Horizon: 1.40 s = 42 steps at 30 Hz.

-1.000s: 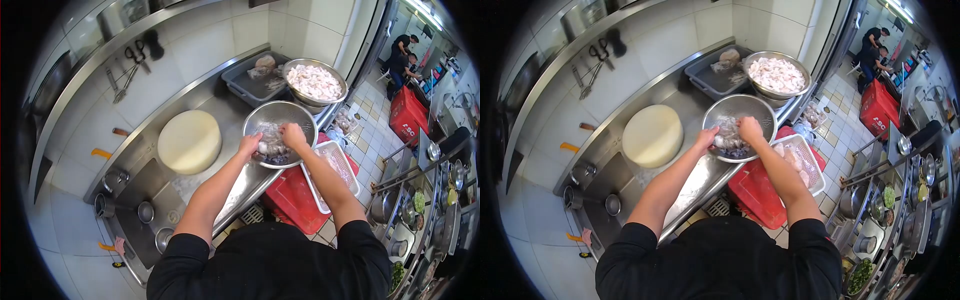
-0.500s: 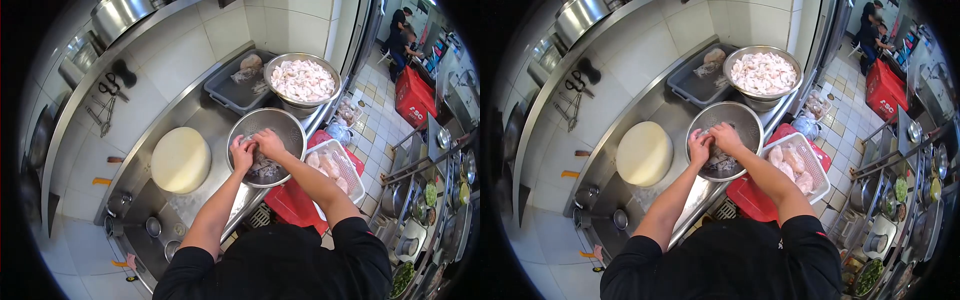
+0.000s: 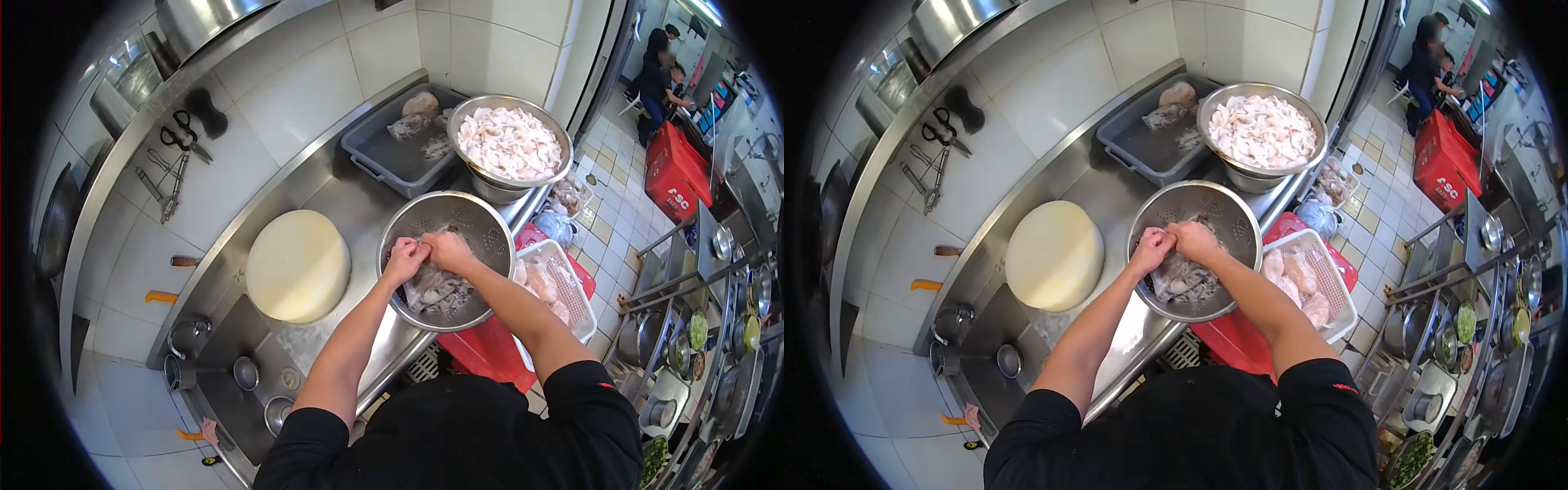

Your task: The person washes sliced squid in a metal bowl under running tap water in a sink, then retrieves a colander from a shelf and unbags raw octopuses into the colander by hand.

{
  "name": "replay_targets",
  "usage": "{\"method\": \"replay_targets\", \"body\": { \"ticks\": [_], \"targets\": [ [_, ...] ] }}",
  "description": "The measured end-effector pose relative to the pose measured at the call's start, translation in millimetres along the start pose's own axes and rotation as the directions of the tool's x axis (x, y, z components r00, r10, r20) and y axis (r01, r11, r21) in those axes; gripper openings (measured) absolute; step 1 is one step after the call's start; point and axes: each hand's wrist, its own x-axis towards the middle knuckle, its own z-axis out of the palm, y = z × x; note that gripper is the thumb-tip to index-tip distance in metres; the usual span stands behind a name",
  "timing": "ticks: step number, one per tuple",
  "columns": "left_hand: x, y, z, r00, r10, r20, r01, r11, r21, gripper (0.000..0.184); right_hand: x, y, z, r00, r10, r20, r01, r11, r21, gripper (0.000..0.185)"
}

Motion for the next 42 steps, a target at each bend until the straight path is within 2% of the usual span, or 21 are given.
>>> {"method": "replay_targets", "body": {
  "ticks": [1, 2, 6, 9, 11, 13, 15, 18, 20, 21, 23, 24, 26, 27, 29, 30, 33, 35, 37, 39, 42],
  "targets": [
    [0, 4, -4, 0.999, -0.003, 0.049, 0.0, 0.999, 0.044, 0.038, 0, 0, 1, 1.0, 0.006, 0.018, -0.006, 1.0, 0.015, 0.013],
    [1, 4, -4, 0.999, 0.049, -0.014, -0.049, 0.999, -0.024, 0.05, 1, -1, 3, 1.0, -0.012, 0.024, 0.012, 1.0, 0.003, 0.014],
    [6, 8, -15, 0.989, -0.015, 0.148, 0.027, 0.997, -0.077, 0.05, 5, 11, 12, 0.996, -0.063, 0.059, 0.067, 0.995, -0.07, 0.016],
    [5, 9, -24, 0.969, 0.023, 0.247, -0.018, 1.0, -0.025, 0.051, 6, 11, 5, 0.991, -0.077, 0.108, 0.092, 0.987, -0.135, 0.017],
    [-3, 19, -28, 0.967, 0.061, 0.246, -0.097, 0.986, 0.136, 0.052, 4, 13, 5, 0.992, -0.067, 0.107, 0.081, 0.988, -0.129, 0.015],
    [-6, 21, -31, 0.932, 0.213, 0.292, -0.285, 0.93, 0.231, 0.051, 2, 8, -3, 0.991, -0.058, 0.119, 0.077, 0.984, -0.159, 0.014],
    [-14, 26, -32, 0.925, 0.259, 0.28, -0.332, 0.907, 0.259, 0.048, 2, 14, 3, 0.99, -0.01, 0.139, 0.033, 0.986, -0.165, 0.013],
    [-19, 6, -20, 0.971, 0.222, 0.088, -0.225, 0.974, 0.03, 0.039, -7, 23, 12, 0.993, 0.058, 0.103, -0.041, 0.987, -0.153, 0.017],
    [-25, 8, -9, 0.997, 0.065, -0.031, -0.064, 0.998, 0.02, 0.032, -9, 32, 18, 0.997, 0.062, 0.052, -0.056, 0.992, -0.109, 0.022],
    [-25, 12, -5, 0.996, -0.015, -0.092, 0.016, 1.0, 0.007, 0.028, -9, 36, 17, 1.0, 0.027, 0.015, -0.027, 1.0, -0.004, 0.029],
    [-24, 22, -6, 0.976, -0.216, 0.03, 0.217, 0.954, -0.206, 0.022, -14, 40, 15, 0.997, -0.028, -0.072, 0.042, 0.98, 0.195, 0.045],
    [-25, 25, -5, 0.95, -0.296, 0.101, 0.313, 0.901, -0.301, 0.02, -19, 32, 10, 1.0, 0.007, -0.028, 0.002, 0.949, 0.314, 0.051],
    [-25, 24, 1, 0.926, -0.348, 0.148, 0.372, 0.767, -0.522, 0.016, -20, 14, -8, 0.997, 0.052, 0.059, -0.075, 0.849, 0.523, 0.064],
    [-24, 20, 4, 0.913, -0.367, 0.178, 0.394, 0.679, -0.619, 0.014, -20, 12, -6, 0.983, 0.135, 0.121, -0.181, 0.769, 0.613, 0.065],
    [-20, 4, 7, 0.921, -0.322, 0.219, 0.386, 0.676, -0.628, 0.014, -22, 13, 5, 0.928, 0.27, 0.256, -0.368, 0.559, 0.743, 0.069],
    [-19, 6, 5, 0.923, -0.301, 0.24, 0.384, 0.672, -0.634, 0.014, -24, 16, 9, 0.928, 0.274, 0.254, -0.368, 0.559, 0.743, 0.056],
    [-22, 6, -4, 0.963, -0.125, 0.238, 0.234, 0.826, -0.514, 0.019, -25, 26, 30, 0.944, 0.187, 0.271, -0.329, 0.5, 0.801, 0.047],
    [-19, -8, 1, 0.986, 0.005, 0.165, 0.039, 0.965, -0.26, 0.032, -24, 26, 35, 0.924, 0.192, 0.331, -0.379, 0.568, 0.731, 0.04],
    [-20, -1, 2, 0.988, 0.154, 0.031, -0.156, 0.987, 0.036, 0.038, -23, 22, 40, 0.916, 0.188, 0.353, -0.392, 0.596, 0.7, 0.035],
    [-24, 5, 3, 0.988, 0.15, -0.03, -0.147, 0.986, 0.079, 0.042, -20, 19, 44, 0.929, 0.173, 0.326, -0.362, 0.597, 0.716, 0.032],
    [-22, 2, 5, 0.988, 0.077, -0.135, -0.063, 0.993, 0.103, 0.042, -24, 12, 50, 0.965, 0.147, 0.217, -0.262, 0.588, 0.765, 0.056]
  ]
}}
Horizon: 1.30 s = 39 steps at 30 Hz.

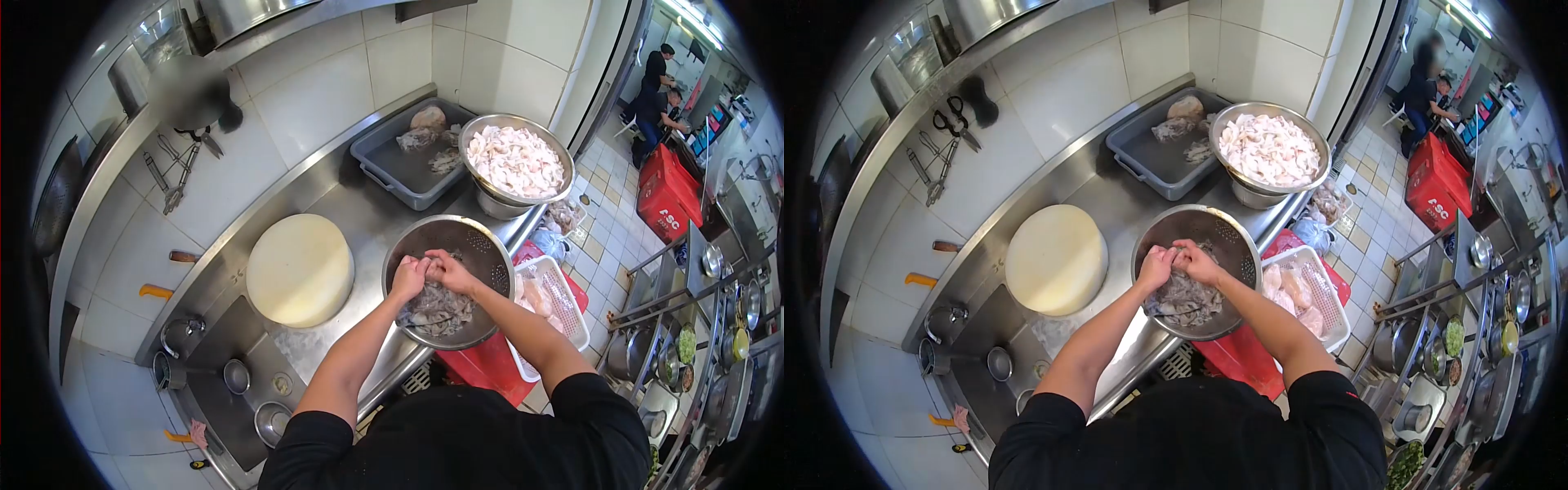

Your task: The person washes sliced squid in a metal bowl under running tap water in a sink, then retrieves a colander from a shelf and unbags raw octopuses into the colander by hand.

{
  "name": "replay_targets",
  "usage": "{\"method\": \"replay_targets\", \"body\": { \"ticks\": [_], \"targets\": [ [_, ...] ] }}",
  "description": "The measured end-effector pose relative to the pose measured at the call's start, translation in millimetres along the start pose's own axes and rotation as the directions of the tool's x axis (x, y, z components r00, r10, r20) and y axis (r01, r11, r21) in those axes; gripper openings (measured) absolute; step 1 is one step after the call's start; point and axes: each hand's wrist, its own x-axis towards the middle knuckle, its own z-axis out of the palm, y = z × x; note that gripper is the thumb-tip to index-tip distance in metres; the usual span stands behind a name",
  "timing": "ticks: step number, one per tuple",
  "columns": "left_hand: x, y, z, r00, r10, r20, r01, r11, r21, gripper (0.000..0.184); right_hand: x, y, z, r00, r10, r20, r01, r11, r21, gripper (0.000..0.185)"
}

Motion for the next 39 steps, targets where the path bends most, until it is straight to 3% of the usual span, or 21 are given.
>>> {"method": "replay_targets", "body": {
  "ticks": [1, 2, 5, 6, 9, 10, 13, 16, 19, 20, 22, 25, 26, 31, 32, 33, 35, 38, 39],
  "targets": [
    [-1, -6, 3, 0.999, -0.013, -0.03, 0.014, 1.0, 0.023, 0.042, 0, -1, 2, 0.999, -0.039, -0.013, 0.039, 0.999, 0.009, 0.064],
    [0, -11, 5, 0.998, -0.025, -0.059, 0.028, 0.999, 0.046, 0.042, -2, -2, 3, 0.998, -0.057, -0.019, 0.055, 0.996, -0.069, 0.088],
    [-2, -12, 0, 0.988, -0.104, -0.113, 0.108, 0.994, 0.032, 0.047, 0, -3, 8, 0.994, 0.09, -0.068, -0.098, 0.989, -0.114, 0.101],
    [-3, -17, 0, 0.985, -0.045, -0.165, 0.051, 0.998, 0.029, 0.048, 0, -11, 14, 0.989, 0.131, -0.066, -0.134, 0.99, -0.039, 0.096],
    [-12, 3, -18, 0.984, -0.045, -0.172, 0.046, 0.999, 0.005, 0.047, 9, 4, 21, 0.988, 0.113, -0.107, -0.125, 0.987, -0.106, 0.089],
    [-12, -1, -20, 0.984, 0.031, -0.178, -0.029, 0.999, 0.014, 0.046, 9, 2, 19, 0.981, 0.169, -0.094, -0.184, 0.966, -0.184, 0.08],
    [-16, 1, -32, 0.99, 0.052, -0.133, -0.048, 0.998, 0.037, 0.046, 16, 25, 25, 0.996, 0.084, -0.034, -0.082, 0.995, 0.055, 0.071],
    [-24, -5, -35, 0.983, 0.076, -0.169, -0.074, 0.997, 0.021, 0.049, 16, 31, 43, 0.998, 0.059, -0.012, -0.057, 0.99, 0.13, 0.055],
    [-32, -11, -42, 0.993, 0.01, -0.114, -0.006, 0.999, 0.037, 0.046, 5, 8, 55, 0.997, 0.022, 0.068, -0.023, 0.999, 0.023, 0.046],
    [-35, -11, -48, 0.989, 0.112, -0.096, -0.101, 0.988, 0.113, 0.044, 3, -13, 53, 0.993, 0.03, 0.118, -0.01, 0.986, -0.164, 0.046],
    [-41, -9, -65, 0.983, 0.171, -0.068, -0.15, 0.96, 0.237, 0.043, -18, -44, 51, 0.975, 0.093, 0.2, 0.019, 0.87, -0.493, 0.049],
    [-46, -13, -79, 0.977, 0.203, -0.059, -0.179, 0.941, 0.287, 0.043, -31, -45, 40, 0.951, -0.153, 0.268, 0.307, 0.563, -0.768, 0.062],
    [-49, -15, -83, 0.978, 0.199, -0.056, -0.175, 0.94, 0.293, 0.043, -34, -56, 35, 0.972, 0.011, 0.236, 0.196, 0.515, -0.834, 0.067],
    [-50, -16, -85, 0.997, 0.064, -0.037, -0.049, 0.946, 0.321, 0.048, -30, -44, 21, 0.975, 0.179, 0.133, 0.095, 0.208, -0.974, 0.075],
    [-47, -16, -86, 0.98, -0.142, 0.142, 0.085, 0.934, 0.346, 0.049, -27, -34, 21, 0.971, 0.218, 0.1, 0.068, 0.15, -0.986, 0.077],
    [-57, -10, -81, 0.985, -0.13, 0.112, 0.08, 0.925, 0.371, 0.058, -25, -20, 19, 0.977, 0.19, 0.1, 0.069, 0.162, -0.984, 0.078],
    [-86, 10, -62, 0.995, -0.095, 0.043, 0.067, 0.903, 0.425, 0.099, -19, -1, 11, 0.987, 0.123, 0.099, 0.076, 0.184, -0.98, 0.08],
    [-99, 25, -49, 0.95, -0.273, 0.153, 0.145, 0.817, 0.558, 0.145, -19, -9, 5, 0.985, 0.11, 0.13, 0.106, 0.203, -0.974, 0.081],
    [-93, 29, -51, 0.933, -0.324, 0.154, 0.195, 0.819, 0.539, 0.146, -16, -11, 5, 0.984, 0.082, 0.161, 0.141, 0.206, -0.968, 0.083]
  ]
}}
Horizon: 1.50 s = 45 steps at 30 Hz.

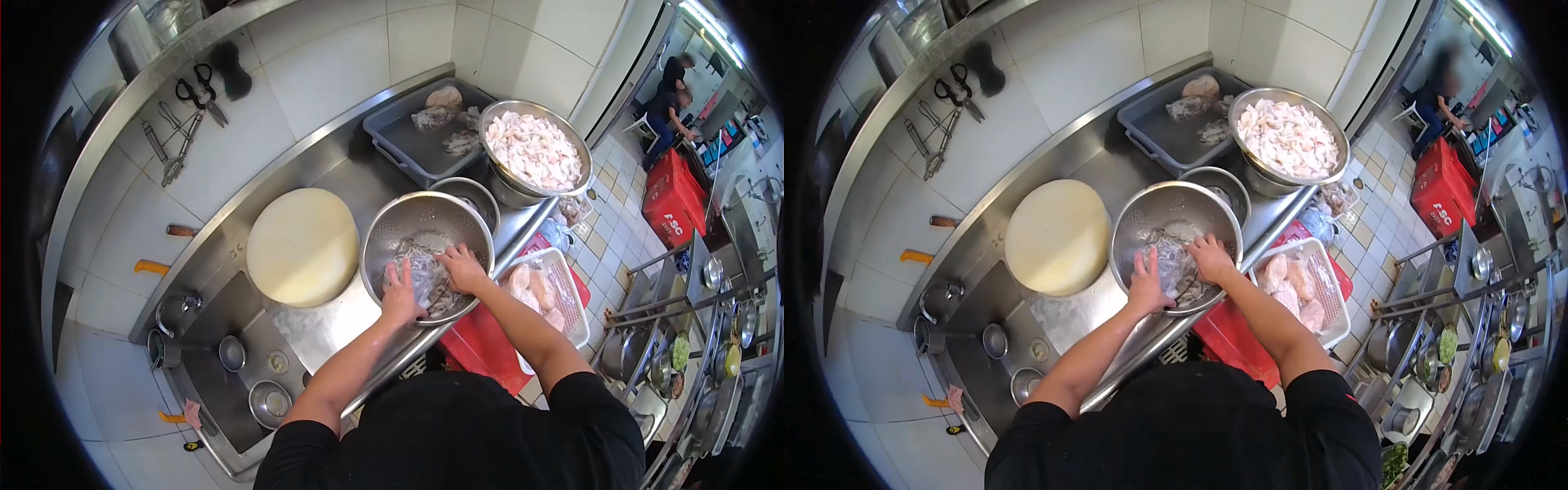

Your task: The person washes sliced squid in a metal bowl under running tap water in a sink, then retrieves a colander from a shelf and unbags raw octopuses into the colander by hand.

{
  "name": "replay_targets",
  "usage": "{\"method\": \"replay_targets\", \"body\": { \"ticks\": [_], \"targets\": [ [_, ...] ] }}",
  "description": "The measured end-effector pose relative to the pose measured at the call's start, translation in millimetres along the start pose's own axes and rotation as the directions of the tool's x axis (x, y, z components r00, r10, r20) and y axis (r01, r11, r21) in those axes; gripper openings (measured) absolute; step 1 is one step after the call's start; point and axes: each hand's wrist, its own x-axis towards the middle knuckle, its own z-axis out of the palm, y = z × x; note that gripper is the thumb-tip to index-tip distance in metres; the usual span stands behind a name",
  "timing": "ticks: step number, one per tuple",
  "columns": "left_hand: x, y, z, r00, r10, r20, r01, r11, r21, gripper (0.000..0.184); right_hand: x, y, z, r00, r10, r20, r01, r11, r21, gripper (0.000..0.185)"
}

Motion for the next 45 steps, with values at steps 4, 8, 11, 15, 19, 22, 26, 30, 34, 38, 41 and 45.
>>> {"method": "replay_targets", "body": {
  "ticks": [4, 8, 11, 15, 19, 22, 26, 30, 34, 38, 41, 45],
  "targets": [
    [11, -2, -12, 0.993, -0.07, 0.098, 0.085, 0.985, -0.153, 0.144, 1, 4, 5, 0.998, -0.056, 0.002, 0.056, 0.995, 0.079, 0.09],
    [44, -31, -19, 0.985, -0.076, 0.153, 0.139, 0.876, -0.461, 0.142, 14, 24, 27, 0.992, -0.12, 0.038, 0.087, 0.871, 0.484, 0.095],
    [101, -93, 27, 0.976, -0.068, 0.207, 0.197, 0.68, -0.706, 0.126, 10, 21, 17, 0.997, -0.074, 0.031, 0.033, 0.729, 0.684, 0.074],
    [78, -45, -64, 0.868, -0.001, 0.497, 0.418, 0.542, -0.729, 0.084, 5, 19, 10, 0.992, 0.116, 0.057, -0.091, 0.318, 0.944, 0.065],
    [81, -27, -62, 0.955, -0.155, 0.251, 0.28, 0.746, -0.604, 0.06, 12, 11, 18, 0.94, 0.339, 0.021, -0.067, 0.123, 0.99, 0.065],
    [105, -40, -30, 0.989, -0.148, 0.029, 0.144, 0.863, -0.484, 0.039, 13, 3, 16, 0.916, 0.384, -0.121, -0.078, 0.464, 0.882, 0.067],
    [101, 7, -53, 0.986, -0.158, -0.047, 0.124, 0.898, -0.421, 0.034, 6, -10, -16, 0.884, 0.375, -0.278, -0.207, 0.849, 0.486, 0.068],
    [108, 31, -65, 0.956, 0.003, -0.294, -0.044, 0.99, -0.133, 0.03, 16, 5, -12, 0.88, 0.358, -0.313, -0.09, 0.772, 0.629, 0.056],
    [108, 43, -85, 0.975, 0.035, -0.22, -0.042, 0.999, -0.03, 0.026, 21, -3, -26, 0.907, 0.349, -0.237, -0.168, 0.814, 0.556, 0.049],
    [104, 42, -82, 0.985, 0.003, -0.172, -0.009, 0.999, -0.036, 0.025, 28, -3, -22, 0.914, 0.37, -0.164, -0.198, 0.761, 0.617, 0.047],
    [101, 33, -68, 0.991, -0.004, -0.134, -0.005, 0.997, -0.072, 0.025, 29, 0, -26, 0.925, 0.372, -0.08, -0.236, 0.726, 0.646, 0.048],
    [87, 43, -60, 0.993, 0.061, -0.101, -0.071, 0.992, -0.1, 0.024, 40, 2, -24, 0.912, 0.408, -0.036, -0.305, 0.735, 0.605, 0.041]
  ]
}}
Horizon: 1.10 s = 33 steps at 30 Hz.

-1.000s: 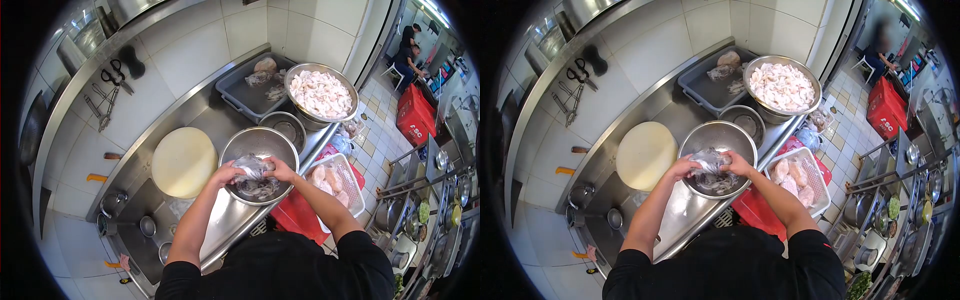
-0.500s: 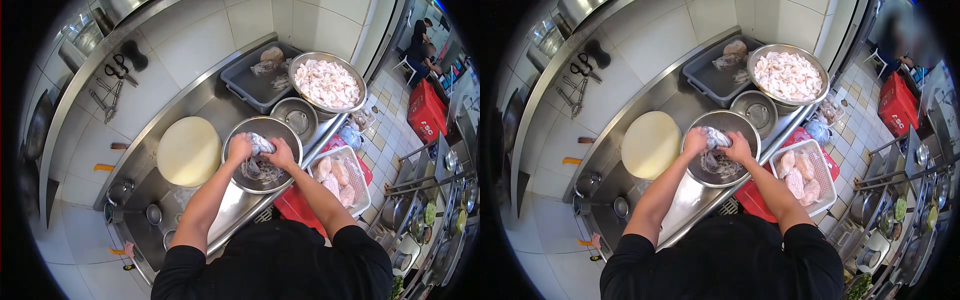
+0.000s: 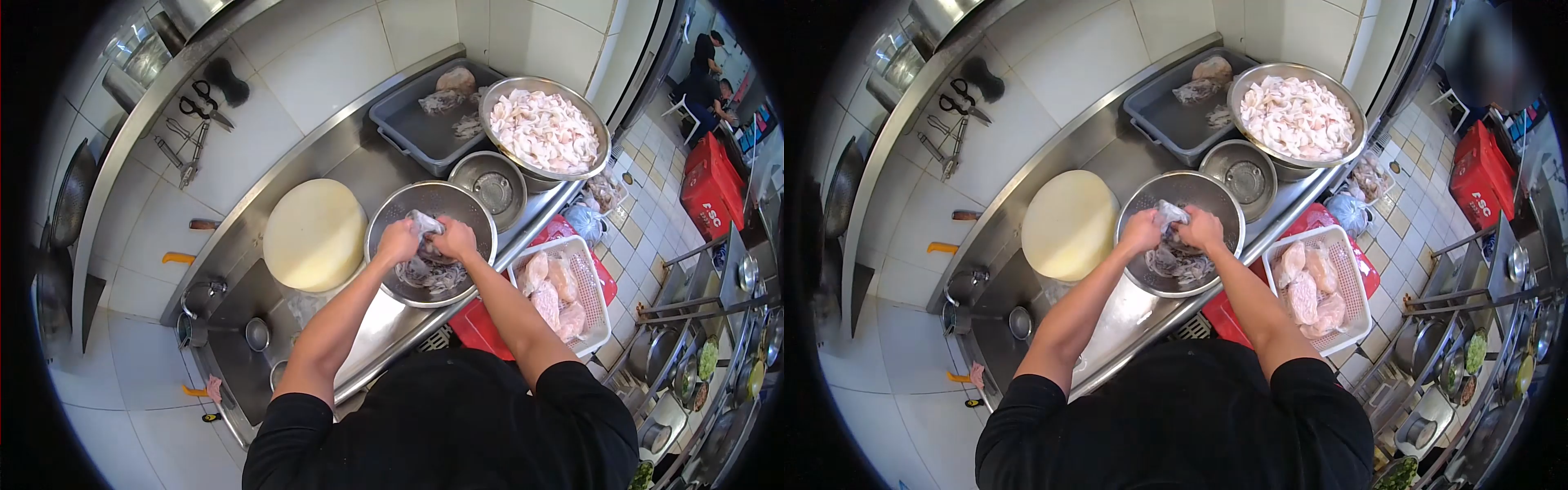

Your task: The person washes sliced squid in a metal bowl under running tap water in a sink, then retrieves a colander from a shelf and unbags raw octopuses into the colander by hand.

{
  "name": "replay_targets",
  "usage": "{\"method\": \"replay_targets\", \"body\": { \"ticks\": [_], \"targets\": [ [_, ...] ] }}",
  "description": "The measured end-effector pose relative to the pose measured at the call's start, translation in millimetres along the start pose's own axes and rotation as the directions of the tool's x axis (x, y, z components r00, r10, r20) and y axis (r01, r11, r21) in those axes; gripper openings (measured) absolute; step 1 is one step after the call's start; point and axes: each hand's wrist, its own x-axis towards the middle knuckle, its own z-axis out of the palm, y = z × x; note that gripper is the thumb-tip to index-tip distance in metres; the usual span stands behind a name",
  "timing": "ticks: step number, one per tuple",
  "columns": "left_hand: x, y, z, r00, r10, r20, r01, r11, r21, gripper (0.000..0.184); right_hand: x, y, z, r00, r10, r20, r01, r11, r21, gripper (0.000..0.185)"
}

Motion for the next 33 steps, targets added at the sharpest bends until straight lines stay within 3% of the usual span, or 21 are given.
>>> {"method": "replay_targets", "body": {
  "ticks": [3, 5, 6, 10, 13, 15, 19, 22, 25, 26, 27, 29, 30, 32, 33],
  "targets": [
    [-11, 33, 8, 1.0, 0.025, 0.011, -0.025, 0.999, 0.03, 0.024, 31, 6, 26, 0.98, 0.162, -0.113, -0.16, 0.987, 0.029, 0.034],
    [-10, 46, 9, 0.999, -0.045, 0.001, 0.045, 0.998, 0.034, 0.024, 32, -1, 15, 0.984, 0.164, -0.072, -0.165, 0.986, -0.012, 0.031],
    [-7, 43, 7, 0.994, -0.008, -0.104, 0.013, 0.999, 0.042, 0.023, 34, 3, 10, 0.985, 0.168, -0.043, -0.171, 0.983, -0.074, 0.033],
    [7, 31, -30, 0.966, -0.223, 0.128, 0.252, 0.922, -0.293, 0.023, 30, 9, -15, 0.982, 0.18, -0.052, -0.186, 0.97, -0.156, 0.036],
    [10, 51, -61, 0.98, -0.187, 0.065, 0.198, 0.913, -0.357, 0.026, 27, 15, -32, 0.989, 0.145, 0.005, -0.144, 0.986, -0.084, 0.049],
    [18, 56, -69, 0.966, -0.212, 0.146, 0.257, 0.826, -0.501, 0.027, 14, 9, -47, 0.99, 0.136, -0.027, -0.136, 0.991, -0.015, 0.059],
    [27, 45, -70, 0.941, -0.254, 0.224, 0.331, 0.55, -0.766, 0.028, 11, 31, -35, 0.983, 0.03, 0.179, -0.001, 0.987, -0.159, 0.058],
    [17, 50, -81, 0.937, -0.296, 0.186, 0.319, 0.508, -0.8, 0.032, -2, 13, -61, 1.0, 0.012, 0.006, -0.011, 0.981, -0.192, 0.049],
    [11, 50, -103, 0.95, -0.312, 0.022, 0.286, 0.838, -0.464, 0.035, 9, 14, -76, 0.993, -0.039, -0.112, 0.028, 0.994, -0.102, 0.051],
    [12, 42, -100, 0.954, -0.284, -0.098, 0.259, 0.942, -0.214, 0.04, 15, 17, -80, 0.991, -0.054, -0.12, 0.051, 0.998, -0.032, 0.054],
    [11, 36, -95, 0.964, -0.25, -0.094, 0.232, 0.957, -0.174, 0.04, 20, 19, -82, 0.989, -0.072, -0.128, 0.077, 0.996, 0.037, 0.057],
    [6, 22, -87, 0.978, -0.193, -0.083, 0.185, 0.978, -0.093, 0.04, 12, -2, -107, 0.992, 0.013, 0.125, -0.048, 0.957, 0.287, 0.062],
    [5, 15, -81, 0.98, -0.195, -0.037, 0.184, 0.962, -0.201, 0.041, 9, -11, -113, 0.964, 0.034, 0.263, -0.139, 0.909, 0.392, 0.065],
    [-2, 8, -63, 0.98, -0.188, 0.056, 0.195, 0.89, -0.412, 0.044, 28, 3, -96, 0.975, 0.0, 0.221, -0.081, 0.93, 0.359, 0.064],
    [-10, 6, -60, 0.979, -0.201, -0.045, 0.182, 0.946, -0.266, 0.043, 32, 7, -90, 0.98, -0.021, 0.197, -0.048, 0.94, 0.338, 0.064]
  ]
}}
